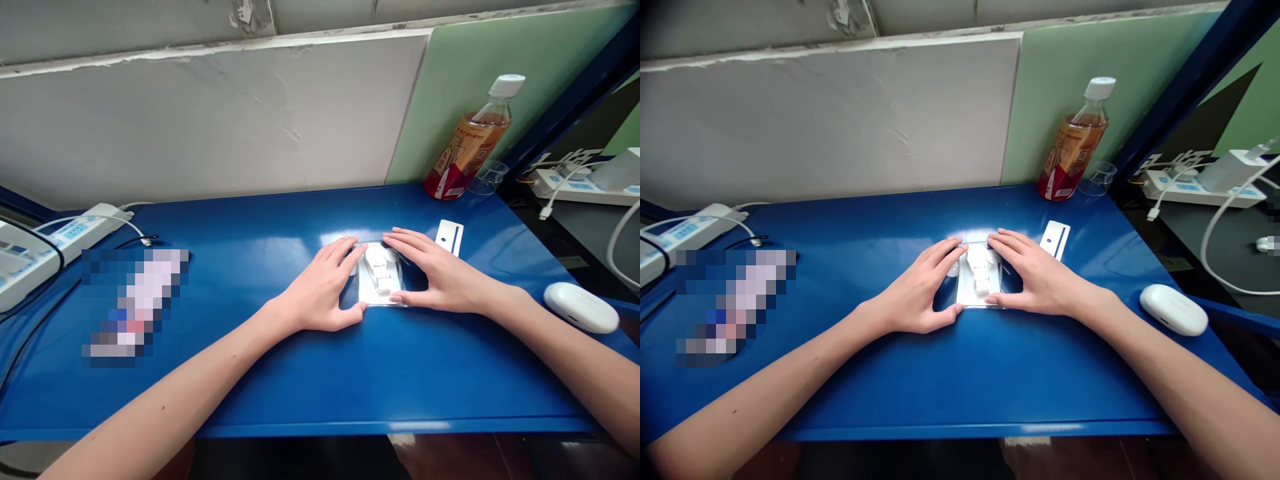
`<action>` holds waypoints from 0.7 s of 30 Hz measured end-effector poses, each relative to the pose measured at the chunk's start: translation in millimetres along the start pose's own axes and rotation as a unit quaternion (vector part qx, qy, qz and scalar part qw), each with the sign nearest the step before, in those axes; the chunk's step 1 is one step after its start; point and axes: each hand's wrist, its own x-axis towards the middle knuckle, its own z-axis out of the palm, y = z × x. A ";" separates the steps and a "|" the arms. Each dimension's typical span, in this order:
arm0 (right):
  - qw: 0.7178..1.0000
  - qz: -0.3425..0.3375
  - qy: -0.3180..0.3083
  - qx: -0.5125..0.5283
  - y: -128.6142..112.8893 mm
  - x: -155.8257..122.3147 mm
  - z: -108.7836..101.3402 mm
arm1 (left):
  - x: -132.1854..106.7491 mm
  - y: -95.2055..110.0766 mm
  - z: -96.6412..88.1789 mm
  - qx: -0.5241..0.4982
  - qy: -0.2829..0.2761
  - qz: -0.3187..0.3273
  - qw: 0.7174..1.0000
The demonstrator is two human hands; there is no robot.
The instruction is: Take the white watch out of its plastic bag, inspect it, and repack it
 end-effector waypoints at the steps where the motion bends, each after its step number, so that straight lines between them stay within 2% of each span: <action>1: 1.000 0.001 0.000 -0.001 -0.1 -0.1 -0.1 | -0.2 0.0 0.1 0.001 0.000 0.000 1.000; 21: 1.000 0.007 -0.005 -0.009 -0.6 -2.7 1.9 | -1.1 -0.9 2.0 -0.016 0.009 -0.001 1.000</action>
